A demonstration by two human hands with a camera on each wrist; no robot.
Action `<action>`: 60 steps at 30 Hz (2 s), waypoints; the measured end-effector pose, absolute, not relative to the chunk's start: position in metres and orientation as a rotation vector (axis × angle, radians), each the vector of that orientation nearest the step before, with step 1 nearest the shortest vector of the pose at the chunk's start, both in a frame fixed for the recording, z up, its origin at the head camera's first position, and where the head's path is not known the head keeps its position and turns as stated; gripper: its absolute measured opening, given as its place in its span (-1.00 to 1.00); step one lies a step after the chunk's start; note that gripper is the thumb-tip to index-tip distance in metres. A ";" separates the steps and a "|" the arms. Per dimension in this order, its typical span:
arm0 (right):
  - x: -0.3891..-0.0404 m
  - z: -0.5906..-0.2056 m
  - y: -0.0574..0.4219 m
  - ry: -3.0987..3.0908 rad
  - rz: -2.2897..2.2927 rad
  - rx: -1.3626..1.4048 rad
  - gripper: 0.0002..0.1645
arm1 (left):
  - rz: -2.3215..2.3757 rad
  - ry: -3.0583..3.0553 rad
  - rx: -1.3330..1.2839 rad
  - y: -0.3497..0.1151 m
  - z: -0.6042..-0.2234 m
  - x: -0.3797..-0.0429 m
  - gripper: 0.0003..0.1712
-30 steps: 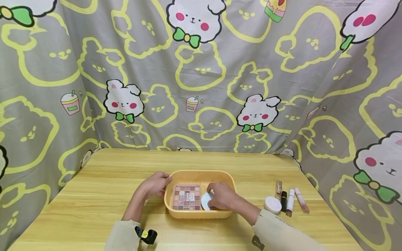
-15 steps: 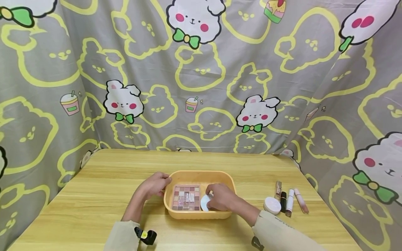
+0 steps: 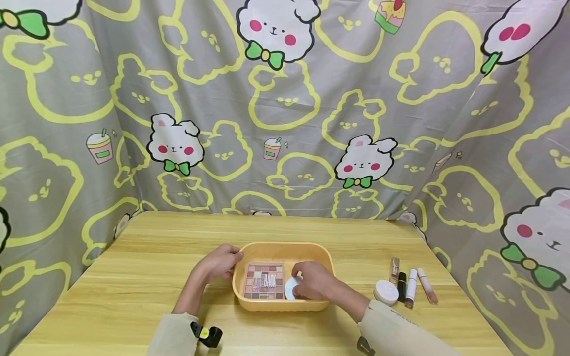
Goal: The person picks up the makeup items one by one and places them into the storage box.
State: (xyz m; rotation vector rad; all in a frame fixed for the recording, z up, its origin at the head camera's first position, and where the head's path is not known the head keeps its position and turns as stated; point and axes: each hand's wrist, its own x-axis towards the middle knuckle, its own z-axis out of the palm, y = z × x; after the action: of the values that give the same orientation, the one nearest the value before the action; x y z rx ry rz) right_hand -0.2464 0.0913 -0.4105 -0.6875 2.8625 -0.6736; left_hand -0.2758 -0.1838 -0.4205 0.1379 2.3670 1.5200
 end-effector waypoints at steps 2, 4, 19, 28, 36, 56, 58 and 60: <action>-0.246 -0.410 0.091 2.857 -0.678 -0.682 -0.63 | 1.520 2.369 0.137 -0.184 -0.420 -0.276 -0.52; -0.246 -0.410 0.091 2.849 -0.683 -0.673 -0.63 | 1.519 2.371 0.135 -0.184 -0.420 -0.276 -0.52; -0.246 -0.411 0.091 2.844 -0.669 -0.660 -0.69 | 1.539 2.349 0.139 -0.184 -0.420 -0.274 -0.51; -0.246 -0.411 0.091 2.834 -0.684 -0.652 -0.70 | 1.541 2.367 0.094 -0.183 -0.420 -0.275 -0.53; -0.246 -0.411 0.093 2.822 -0.695 -0.655 -0.69 | 1.541 2.369 0.098 -0.183 -0.420 -0.275 -0.54; -0.245 -0.412 0.093 2.787 -0.766 -0.639 -0.67 | 1.529 2.376 0.094 -0.184 -0.419 -0.275 -0.55; -0.245 -0.413 0.094 2.790 -0.763 -0.642 -0.67 | 1.529 2.381 0.092 -0.184 -0.419 -0.275 -0.55; -0.245 -0.413 0.094 2.790 -0.764 -0.639 -0.68 | 1.528 2.384 0.089 -0.183 -0.419 -0.275 -0.54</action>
State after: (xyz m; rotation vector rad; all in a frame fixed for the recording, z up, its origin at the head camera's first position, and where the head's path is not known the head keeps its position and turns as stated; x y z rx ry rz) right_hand -0.2453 0.0943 -0.4127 -0.6388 2.7899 -0.7637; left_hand -0.2748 -0.1832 -0.4193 0.0885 2.3839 1.5276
